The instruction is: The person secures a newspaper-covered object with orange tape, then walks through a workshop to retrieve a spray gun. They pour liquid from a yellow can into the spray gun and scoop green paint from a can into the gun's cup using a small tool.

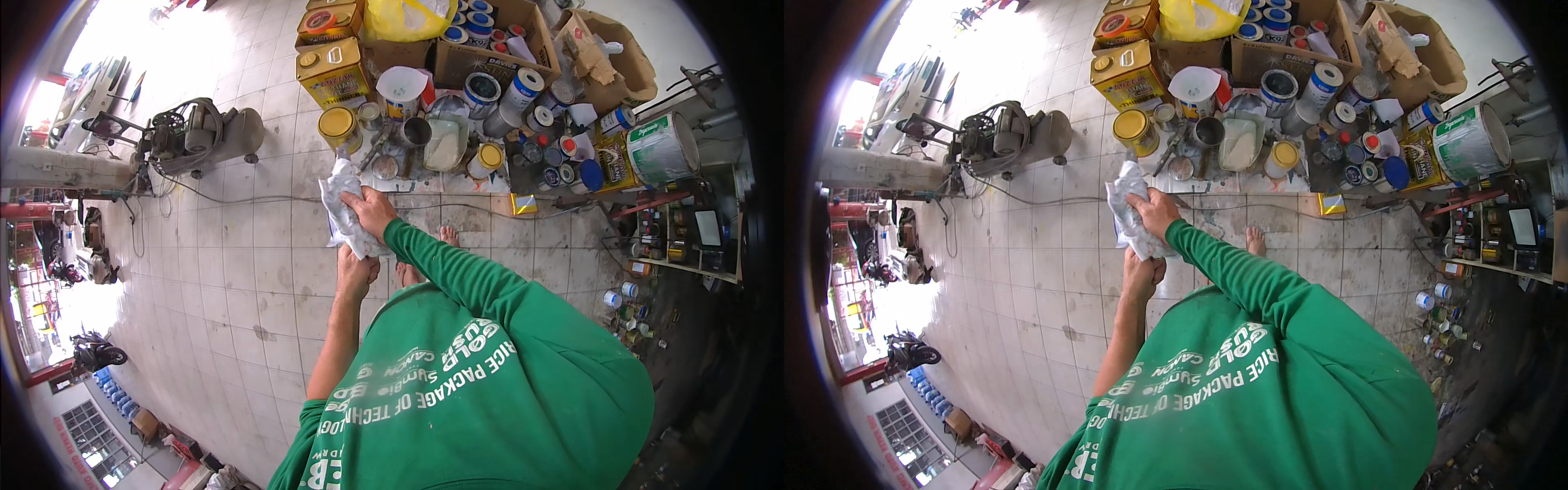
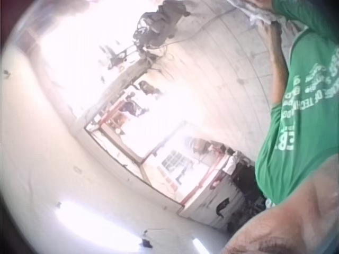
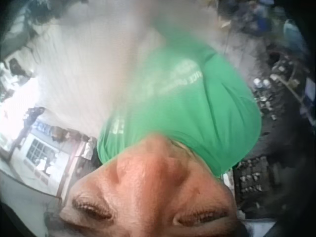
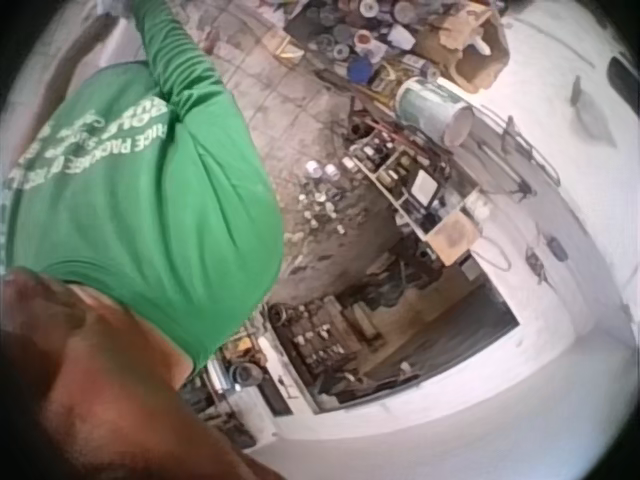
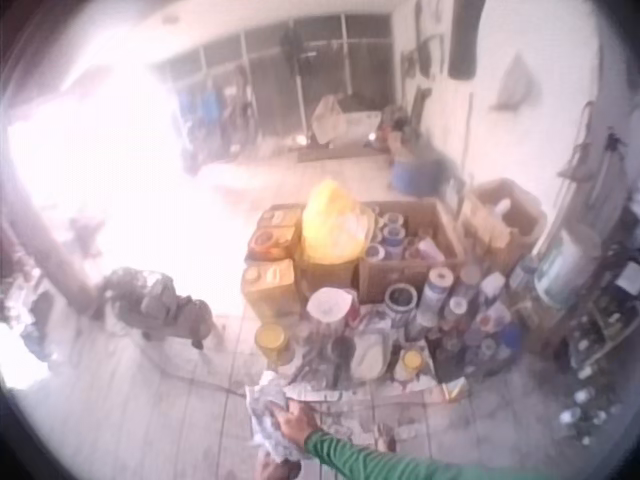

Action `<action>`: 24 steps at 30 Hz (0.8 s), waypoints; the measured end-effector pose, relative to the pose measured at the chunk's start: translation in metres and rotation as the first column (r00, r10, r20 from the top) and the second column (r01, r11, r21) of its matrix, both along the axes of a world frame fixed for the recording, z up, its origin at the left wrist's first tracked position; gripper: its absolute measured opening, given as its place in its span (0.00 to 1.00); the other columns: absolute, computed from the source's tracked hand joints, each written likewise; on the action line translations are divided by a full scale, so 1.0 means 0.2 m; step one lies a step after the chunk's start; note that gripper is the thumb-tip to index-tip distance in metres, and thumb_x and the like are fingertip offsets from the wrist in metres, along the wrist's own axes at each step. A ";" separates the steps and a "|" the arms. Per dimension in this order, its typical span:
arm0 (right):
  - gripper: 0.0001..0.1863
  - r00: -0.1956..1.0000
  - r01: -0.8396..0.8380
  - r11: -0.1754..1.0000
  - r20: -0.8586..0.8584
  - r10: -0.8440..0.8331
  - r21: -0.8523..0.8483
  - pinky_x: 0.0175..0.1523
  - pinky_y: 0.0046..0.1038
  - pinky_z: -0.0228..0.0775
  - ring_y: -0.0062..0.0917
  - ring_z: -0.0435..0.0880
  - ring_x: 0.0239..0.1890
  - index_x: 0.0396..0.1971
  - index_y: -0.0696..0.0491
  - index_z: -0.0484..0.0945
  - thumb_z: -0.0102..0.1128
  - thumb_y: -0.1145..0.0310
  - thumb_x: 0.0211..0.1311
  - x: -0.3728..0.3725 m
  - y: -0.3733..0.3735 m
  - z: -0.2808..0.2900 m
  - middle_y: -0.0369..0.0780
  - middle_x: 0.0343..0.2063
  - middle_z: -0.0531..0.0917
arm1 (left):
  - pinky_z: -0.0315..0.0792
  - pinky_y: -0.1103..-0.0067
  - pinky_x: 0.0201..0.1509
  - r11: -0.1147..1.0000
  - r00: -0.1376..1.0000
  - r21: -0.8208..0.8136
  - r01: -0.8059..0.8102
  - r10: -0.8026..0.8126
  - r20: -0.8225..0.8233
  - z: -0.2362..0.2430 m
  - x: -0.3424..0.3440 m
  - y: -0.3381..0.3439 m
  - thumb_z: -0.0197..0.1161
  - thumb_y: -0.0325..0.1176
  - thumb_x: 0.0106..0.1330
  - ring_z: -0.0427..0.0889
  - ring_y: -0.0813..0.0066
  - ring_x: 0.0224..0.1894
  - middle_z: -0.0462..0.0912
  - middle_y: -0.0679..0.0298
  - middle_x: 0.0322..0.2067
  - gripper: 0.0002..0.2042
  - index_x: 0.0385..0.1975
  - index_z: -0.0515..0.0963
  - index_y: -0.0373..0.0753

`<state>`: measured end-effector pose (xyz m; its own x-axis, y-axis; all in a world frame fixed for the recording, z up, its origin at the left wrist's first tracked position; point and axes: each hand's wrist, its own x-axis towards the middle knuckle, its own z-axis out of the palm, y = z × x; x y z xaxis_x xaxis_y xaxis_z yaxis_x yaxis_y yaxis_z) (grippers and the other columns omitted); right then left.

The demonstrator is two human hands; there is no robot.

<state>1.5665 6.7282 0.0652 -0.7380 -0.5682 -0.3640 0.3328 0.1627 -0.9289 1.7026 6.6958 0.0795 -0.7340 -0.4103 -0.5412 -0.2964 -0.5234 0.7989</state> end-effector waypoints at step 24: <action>0.25 0.917 0.190 0.977 0.373 -0.140 -0.100 0.46 0.34 0.75 0.24 0.83 0.40 0.45 0.61 0.81 0.70 0.53 0.62 0.17 -0.08 -0.22 0.43 0.40 0.86 | 0.46 0.81 0.11 0.993 0.993 0.116 -0.019 0.005 0.117 -0.06 0.23 0.09 0.51 0.45 0.78 0.54 0.83 0.09 0.60 0.72 0.12 0.17 0.27 0.67 0.42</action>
<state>1.5997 6.7113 0.0209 -0.6572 -0.5107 -0.5543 0.6616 -0.0386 -0.7488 1.7484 6.7142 0.0672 -0.6584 -0.3479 -0.6675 -0.3771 -0.6149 0.6926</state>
